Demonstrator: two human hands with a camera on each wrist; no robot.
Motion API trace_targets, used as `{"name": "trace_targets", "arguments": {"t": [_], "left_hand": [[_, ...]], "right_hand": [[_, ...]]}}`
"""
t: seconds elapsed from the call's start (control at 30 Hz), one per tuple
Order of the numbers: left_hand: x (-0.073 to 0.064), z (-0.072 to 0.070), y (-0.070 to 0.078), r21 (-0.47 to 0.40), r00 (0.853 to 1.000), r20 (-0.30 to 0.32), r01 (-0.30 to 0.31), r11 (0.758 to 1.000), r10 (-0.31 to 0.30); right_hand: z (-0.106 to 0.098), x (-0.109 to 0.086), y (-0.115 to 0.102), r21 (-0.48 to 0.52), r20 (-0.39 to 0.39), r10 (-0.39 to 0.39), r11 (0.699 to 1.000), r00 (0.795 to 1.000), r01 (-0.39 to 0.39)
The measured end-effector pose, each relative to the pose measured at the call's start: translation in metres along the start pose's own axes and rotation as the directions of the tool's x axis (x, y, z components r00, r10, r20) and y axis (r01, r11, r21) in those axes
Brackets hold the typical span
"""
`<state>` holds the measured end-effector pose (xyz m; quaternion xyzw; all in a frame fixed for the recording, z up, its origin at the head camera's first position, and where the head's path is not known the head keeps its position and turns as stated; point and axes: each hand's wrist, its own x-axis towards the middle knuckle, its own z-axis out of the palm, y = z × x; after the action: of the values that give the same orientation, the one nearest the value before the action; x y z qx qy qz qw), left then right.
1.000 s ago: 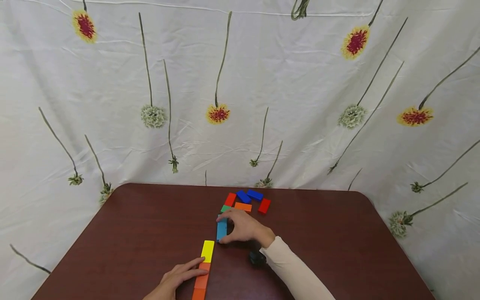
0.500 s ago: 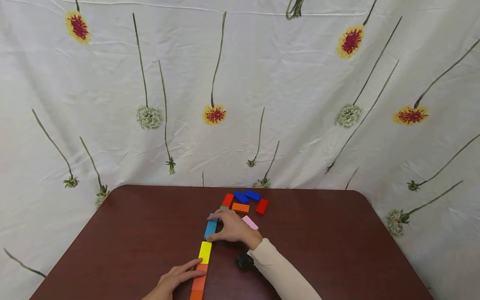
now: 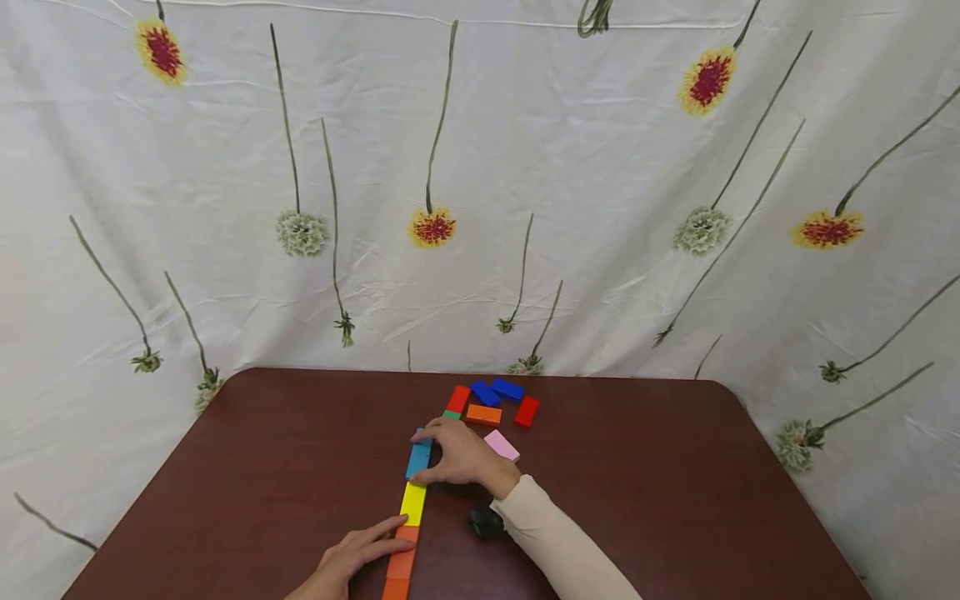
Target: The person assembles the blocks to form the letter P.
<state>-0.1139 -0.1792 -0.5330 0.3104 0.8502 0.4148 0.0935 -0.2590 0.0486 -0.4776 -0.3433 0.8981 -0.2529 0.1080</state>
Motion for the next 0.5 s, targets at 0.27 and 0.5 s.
{"name": "trace_targets", "arguments": {"t": [0.27, 0.5], "left_hand": [[0.0, 0.0006, 0.0002, 0.01, 1.0, 0.008, -0.016, 1.0, 0.016], [0.0005, 0.0008, 0.0003, 0.015, 1.0, -0.002, -0.024, 1.0, 0.024]], "right_hand": [[0.0003, -0.0014, -0.0015, -0.016, 0.007, 0.025, 1.0, 1.0, -0.025], [0.0013, -0.0027, 0.0018, -0.024, 0.015, 0.021, 1.0, 1.0, -0.02]]}}
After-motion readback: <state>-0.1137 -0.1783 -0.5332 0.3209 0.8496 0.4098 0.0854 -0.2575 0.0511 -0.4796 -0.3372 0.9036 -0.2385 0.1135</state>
